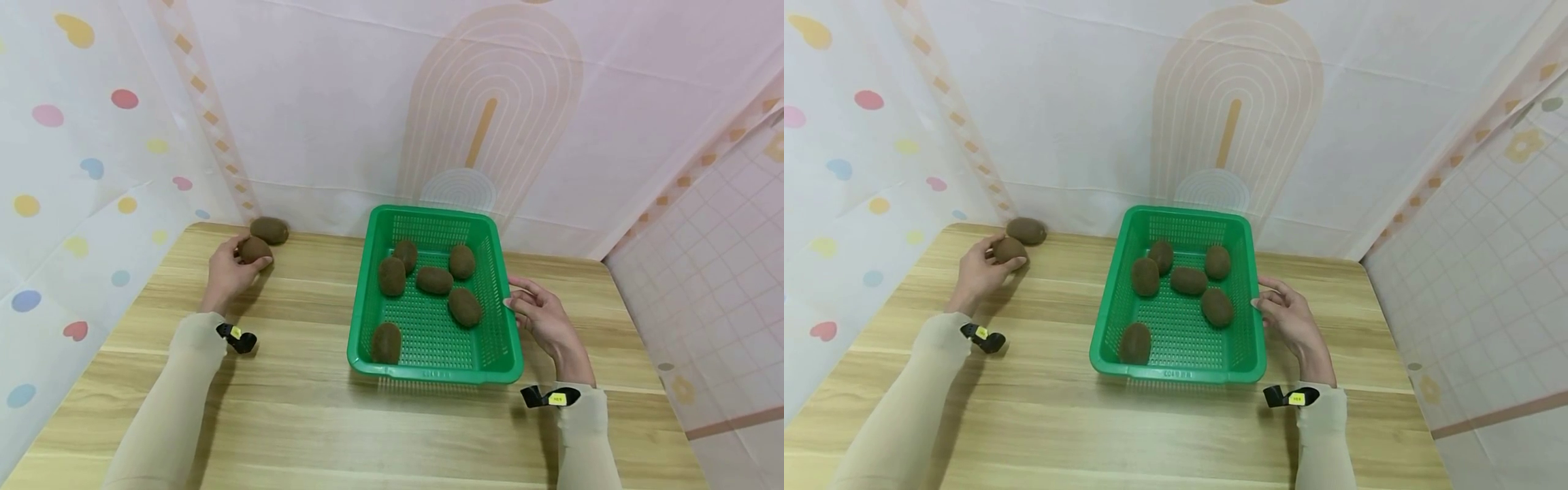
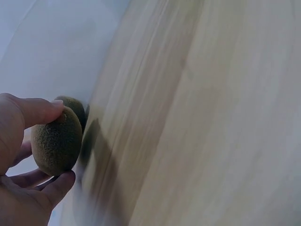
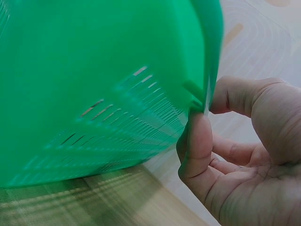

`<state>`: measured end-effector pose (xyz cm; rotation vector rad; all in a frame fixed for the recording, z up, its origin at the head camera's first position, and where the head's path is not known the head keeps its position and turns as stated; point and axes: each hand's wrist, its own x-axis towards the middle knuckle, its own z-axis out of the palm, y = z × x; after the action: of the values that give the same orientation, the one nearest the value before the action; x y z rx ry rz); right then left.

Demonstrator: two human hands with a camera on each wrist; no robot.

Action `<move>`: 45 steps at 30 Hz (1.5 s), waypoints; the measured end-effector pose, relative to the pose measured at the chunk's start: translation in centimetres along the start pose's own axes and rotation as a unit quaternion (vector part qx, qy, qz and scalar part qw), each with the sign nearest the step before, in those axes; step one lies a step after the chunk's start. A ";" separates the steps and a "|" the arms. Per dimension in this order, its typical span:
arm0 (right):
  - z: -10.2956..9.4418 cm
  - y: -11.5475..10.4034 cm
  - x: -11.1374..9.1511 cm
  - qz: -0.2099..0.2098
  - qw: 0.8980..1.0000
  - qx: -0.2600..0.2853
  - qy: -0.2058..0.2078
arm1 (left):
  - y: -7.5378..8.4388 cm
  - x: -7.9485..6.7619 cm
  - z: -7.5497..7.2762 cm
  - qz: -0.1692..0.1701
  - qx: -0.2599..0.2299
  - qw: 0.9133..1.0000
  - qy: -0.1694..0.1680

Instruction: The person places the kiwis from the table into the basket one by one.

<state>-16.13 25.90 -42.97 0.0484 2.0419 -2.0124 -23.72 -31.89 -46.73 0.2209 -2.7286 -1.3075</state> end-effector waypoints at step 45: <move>0.0 0.1 -0.2 -0.003 1.000 0.004 -0.002 | 8.2 -4.7 0.9 0.111 -0.075 0.991 -0.019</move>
<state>-15.96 25.97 -43.07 0.0406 2.0344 -2.0235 -19.87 -25.34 -41.07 -0.1174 -2.5775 -1.4561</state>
